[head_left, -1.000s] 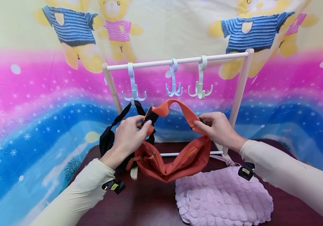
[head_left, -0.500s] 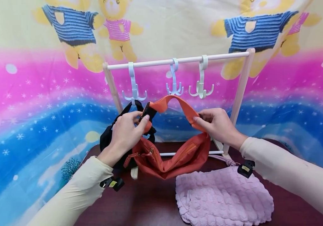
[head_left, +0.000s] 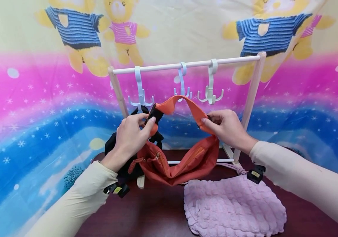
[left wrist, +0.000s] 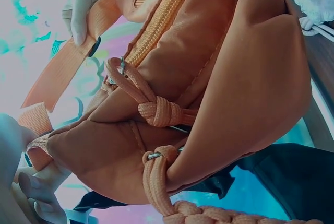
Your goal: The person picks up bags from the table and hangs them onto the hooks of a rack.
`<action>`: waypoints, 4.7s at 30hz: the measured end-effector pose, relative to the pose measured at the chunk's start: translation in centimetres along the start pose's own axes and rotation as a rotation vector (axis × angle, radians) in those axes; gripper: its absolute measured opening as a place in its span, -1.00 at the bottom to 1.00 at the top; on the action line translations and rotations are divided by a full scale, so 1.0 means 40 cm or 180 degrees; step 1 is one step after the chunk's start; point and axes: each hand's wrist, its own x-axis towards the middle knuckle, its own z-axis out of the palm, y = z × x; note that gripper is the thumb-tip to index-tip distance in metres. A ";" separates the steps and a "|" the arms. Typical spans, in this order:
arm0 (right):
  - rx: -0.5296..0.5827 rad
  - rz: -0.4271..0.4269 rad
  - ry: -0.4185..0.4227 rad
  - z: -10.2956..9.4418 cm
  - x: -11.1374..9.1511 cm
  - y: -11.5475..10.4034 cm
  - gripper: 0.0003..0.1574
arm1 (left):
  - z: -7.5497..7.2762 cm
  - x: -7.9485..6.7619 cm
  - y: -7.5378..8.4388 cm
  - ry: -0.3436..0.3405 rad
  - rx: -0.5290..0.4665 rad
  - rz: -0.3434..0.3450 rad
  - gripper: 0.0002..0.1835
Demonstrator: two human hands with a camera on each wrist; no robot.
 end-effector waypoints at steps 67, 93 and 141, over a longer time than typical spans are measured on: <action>-0.0003 0.0061 0.0022 0.020 0.056 -0.027 -0.69 | -0.015 0.043 0.016 0.0128 0.0053 -0.0044 -0.59; 0.0040 0.0088 -0.0043 0.041 0.064 -0.022 -0.69 | -0.002 0.049 0.007 0.0098 0.0196 -0.0097 -0.59; 0.0017 0.0107 -0.0136 0.073 0.035 0.003 -0.76 | 0.048 0.027 -0.013 -0.0092 0.0373 -0.0092 -0.65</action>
